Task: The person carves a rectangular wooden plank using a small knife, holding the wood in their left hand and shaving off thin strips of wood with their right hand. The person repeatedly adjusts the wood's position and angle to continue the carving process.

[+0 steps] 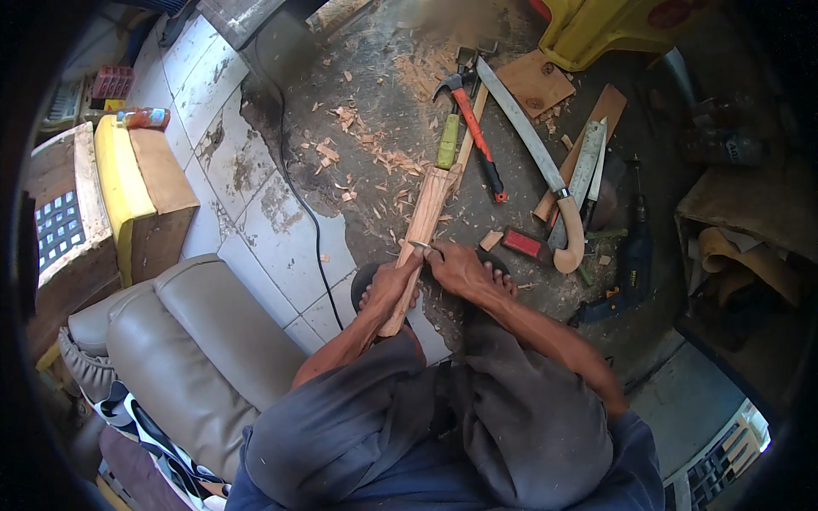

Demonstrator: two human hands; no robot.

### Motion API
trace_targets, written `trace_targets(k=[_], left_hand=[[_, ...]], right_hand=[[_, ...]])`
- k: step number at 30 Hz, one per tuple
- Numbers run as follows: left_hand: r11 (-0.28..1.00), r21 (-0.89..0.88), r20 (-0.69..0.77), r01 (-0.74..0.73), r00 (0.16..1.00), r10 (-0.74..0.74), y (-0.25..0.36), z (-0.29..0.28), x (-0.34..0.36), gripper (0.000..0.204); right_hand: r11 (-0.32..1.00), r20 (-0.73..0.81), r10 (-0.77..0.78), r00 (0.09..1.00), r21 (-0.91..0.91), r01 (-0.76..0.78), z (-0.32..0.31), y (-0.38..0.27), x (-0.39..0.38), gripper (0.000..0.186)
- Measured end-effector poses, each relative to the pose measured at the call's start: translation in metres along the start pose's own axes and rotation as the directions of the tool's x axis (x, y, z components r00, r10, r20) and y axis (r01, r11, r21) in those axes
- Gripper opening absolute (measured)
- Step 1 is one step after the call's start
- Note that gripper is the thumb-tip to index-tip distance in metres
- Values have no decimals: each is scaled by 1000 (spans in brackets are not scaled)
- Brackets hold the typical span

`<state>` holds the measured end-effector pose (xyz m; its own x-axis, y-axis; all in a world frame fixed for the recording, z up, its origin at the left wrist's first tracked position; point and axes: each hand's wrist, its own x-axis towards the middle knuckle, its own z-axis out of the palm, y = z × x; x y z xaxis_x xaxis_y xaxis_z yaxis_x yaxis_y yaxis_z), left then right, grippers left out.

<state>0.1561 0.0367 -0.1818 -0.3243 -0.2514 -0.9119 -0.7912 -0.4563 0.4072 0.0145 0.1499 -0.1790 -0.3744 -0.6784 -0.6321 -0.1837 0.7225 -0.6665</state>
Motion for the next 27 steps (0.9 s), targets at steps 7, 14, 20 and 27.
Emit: trace_targets(k=[7, 14, 20, 27], left_hand=[[986, -164, 178, 13, 984, 16, -6, -7, 18, 61], [987, -162, 146, 5, 989, 19, -3, -9, 10, 61], [998, -39, 14, 49, 999, -48, -3, -4, 12, 69], [996, 44, -85, 76, 994, -72, 3, -2, 6, 81]], right_hand=[[999, 2, -48, 999, 25, 48, -2, 6, 5, 42], [998, 264, 57, 963, 20, -65, -33, -12, 21, 40], [999, 250, 27, 968, -44, -16, -28, -2, 25, 41], [996, 37, 45, 998, 72, -48, -4, 4, 15, 42]])
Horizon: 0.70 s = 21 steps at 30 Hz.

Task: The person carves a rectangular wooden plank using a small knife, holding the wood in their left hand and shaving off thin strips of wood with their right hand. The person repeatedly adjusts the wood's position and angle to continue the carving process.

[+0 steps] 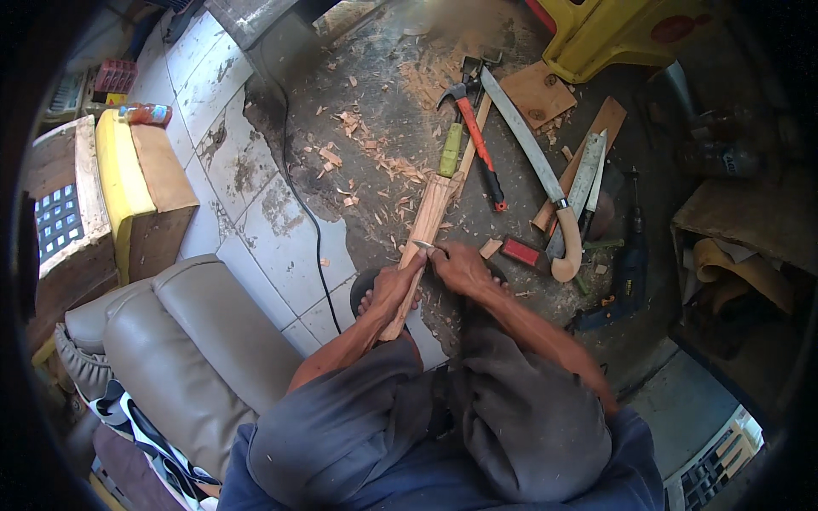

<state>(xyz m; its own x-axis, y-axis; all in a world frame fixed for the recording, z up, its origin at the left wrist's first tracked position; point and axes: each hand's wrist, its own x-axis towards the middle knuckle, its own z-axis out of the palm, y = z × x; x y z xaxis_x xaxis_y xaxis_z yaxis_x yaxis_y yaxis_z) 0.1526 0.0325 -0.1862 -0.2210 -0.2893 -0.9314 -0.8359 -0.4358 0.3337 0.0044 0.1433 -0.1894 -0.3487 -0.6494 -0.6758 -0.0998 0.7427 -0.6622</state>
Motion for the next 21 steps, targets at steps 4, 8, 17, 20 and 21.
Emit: trace_targets(k=[4, 8, 17, 20, 21], left_hand=[[998, 46, 16, 37, 999, -38, -7, 9, 15, 85], [996, -81, 82, -45, 995, 52, -10, 5, 18, 79], [869, 210, -238, -449, 838, 491, 13, -7, 61, 50], [903, 40, -326, -428, 849, 417, 30, -12, 60, 43], [899, -4, -340, -439, 846, 411, 37, -13, 57, 40]], right_hand=[[999, -205, -43, 978, -10, 42, 11, 16, -1, 39], [987, -29, 100, 995, 132, -96, -17, -7, -1, 44], [995, -175, -65, 982, 68, 78, -21, -11, 0, 52], [997, -151, 45, 987, 70, -35, -31, -20, 0, 53], [995, -143, 69, 987, 84, -57, -32, -21, 1, 52]])
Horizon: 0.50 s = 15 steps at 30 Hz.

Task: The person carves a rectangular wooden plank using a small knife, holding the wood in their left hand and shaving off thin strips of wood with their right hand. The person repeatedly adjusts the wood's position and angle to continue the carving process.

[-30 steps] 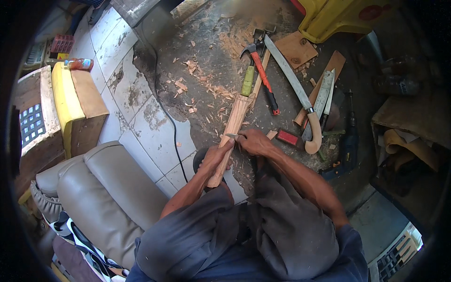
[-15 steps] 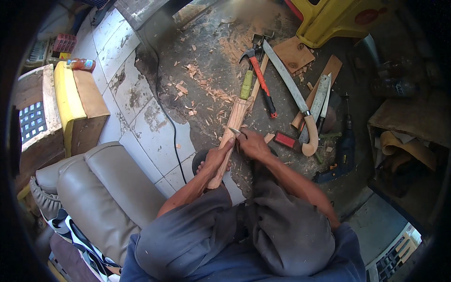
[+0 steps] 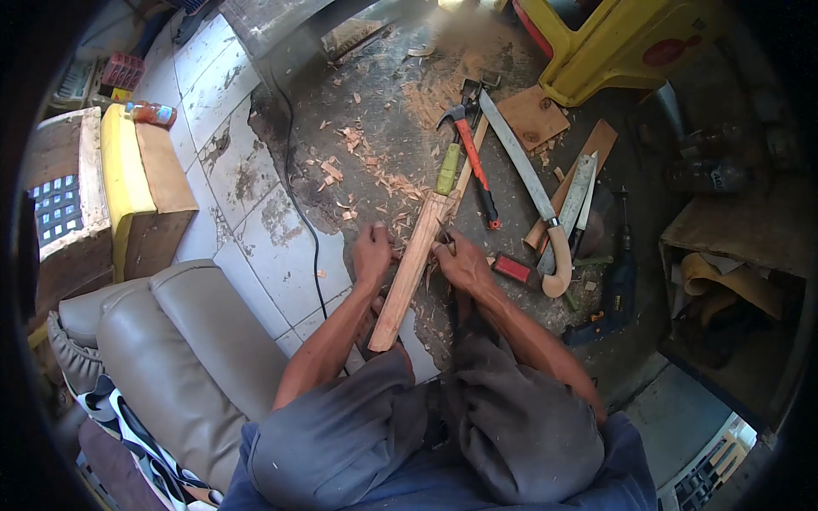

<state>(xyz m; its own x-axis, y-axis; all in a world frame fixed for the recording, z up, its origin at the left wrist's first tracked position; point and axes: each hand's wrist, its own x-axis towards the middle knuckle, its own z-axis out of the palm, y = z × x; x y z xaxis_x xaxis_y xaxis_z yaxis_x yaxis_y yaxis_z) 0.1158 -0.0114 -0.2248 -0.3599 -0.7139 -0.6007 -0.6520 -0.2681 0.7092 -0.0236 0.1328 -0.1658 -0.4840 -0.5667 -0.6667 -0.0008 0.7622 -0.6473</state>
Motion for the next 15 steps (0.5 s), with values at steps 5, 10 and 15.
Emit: trace_targets(k=[5, 10, 15], left_hand=[[930, 285, 241, -232, 956, 165, 17, 3, -11, 38], [985, 23, 167, -171, 972, 165, -11, -2, -6, 39], [771, -635, 339, 55, 916, 214, 38, -22, -5, 62]], right_hand=[[996, -122, -3, 993, 84, 14, 13, 15, 8, 52], [969, 37, -9, 999, 248, -1, 16, -6, 5, 61], [942, 30, -287, 958, 191, 276, 3, -19, 13, 68]])
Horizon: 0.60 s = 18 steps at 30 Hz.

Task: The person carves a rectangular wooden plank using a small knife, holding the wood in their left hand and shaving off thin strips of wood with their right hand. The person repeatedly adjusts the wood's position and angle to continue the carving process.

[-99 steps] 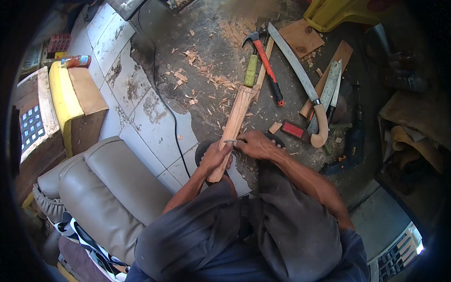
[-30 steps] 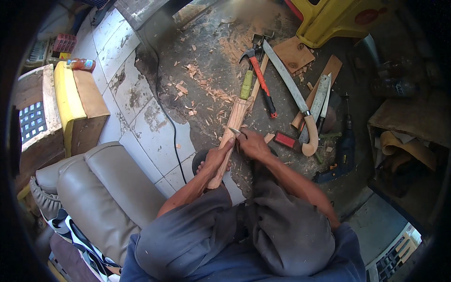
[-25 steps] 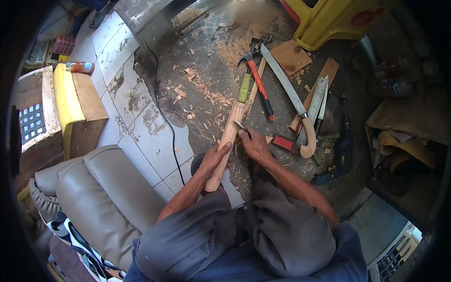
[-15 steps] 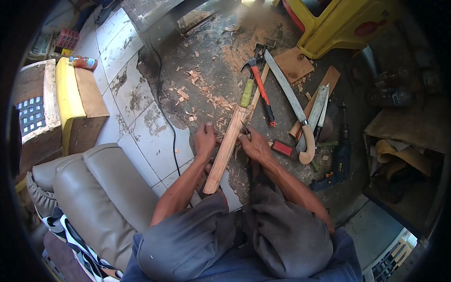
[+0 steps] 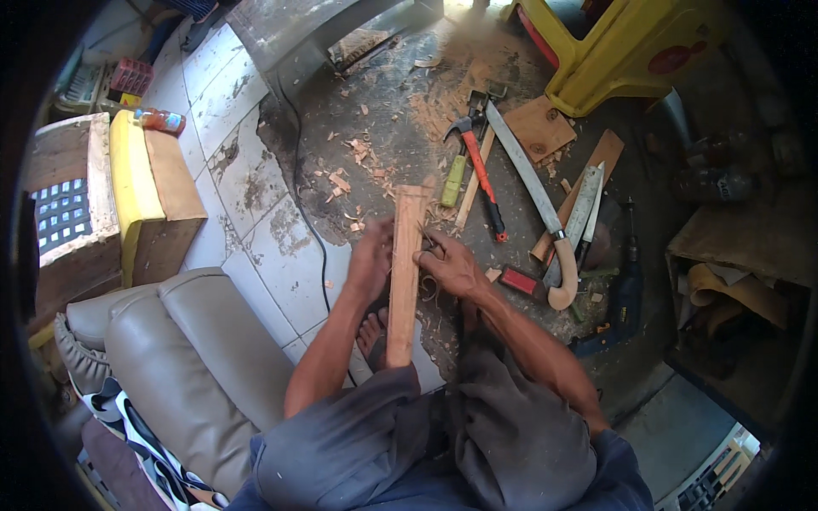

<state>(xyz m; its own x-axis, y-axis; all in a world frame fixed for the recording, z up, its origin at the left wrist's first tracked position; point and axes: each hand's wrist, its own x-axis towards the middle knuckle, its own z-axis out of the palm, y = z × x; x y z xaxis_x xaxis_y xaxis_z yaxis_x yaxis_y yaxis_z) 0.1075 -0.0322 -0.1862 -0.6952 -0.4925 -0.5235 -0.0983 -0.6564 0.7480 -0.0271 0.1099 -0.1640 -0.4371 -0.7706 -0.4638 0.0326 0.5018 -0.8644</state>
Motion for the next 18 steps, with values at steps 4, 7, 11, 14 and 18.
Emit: trace_targets(k=[4, 7, 11, 14, 18], left_hand=[[947, -307, 219, 90, 975, -22, 41, 8, 2, 70], [945, -316, 303, 89, 953, 11, 60, 19, -3, 67], [887, -461, 120, -43, 987, 110, 77, 18, -7, 65], [829, -532, 137, -171, 949, 284, 118, 32, -26, 68], [806, -487, 93, -337, 898, 431, 145, 40, -37, 76]], right_hand=[[1000, 113, 13, 993, 13, -15, -15, -43, 8, 67], [981, 9, -191, 981, 13, 191, -11, -63, 13, 66], [969, -63, -209, 976, 123, 216, -8, -102, 0, 59], [968, -140, -248, 958, -5, 250, -20, -103, -20, 53], [974, -251, -218, 943, -112, 195, -31, -98, -28, 48]])
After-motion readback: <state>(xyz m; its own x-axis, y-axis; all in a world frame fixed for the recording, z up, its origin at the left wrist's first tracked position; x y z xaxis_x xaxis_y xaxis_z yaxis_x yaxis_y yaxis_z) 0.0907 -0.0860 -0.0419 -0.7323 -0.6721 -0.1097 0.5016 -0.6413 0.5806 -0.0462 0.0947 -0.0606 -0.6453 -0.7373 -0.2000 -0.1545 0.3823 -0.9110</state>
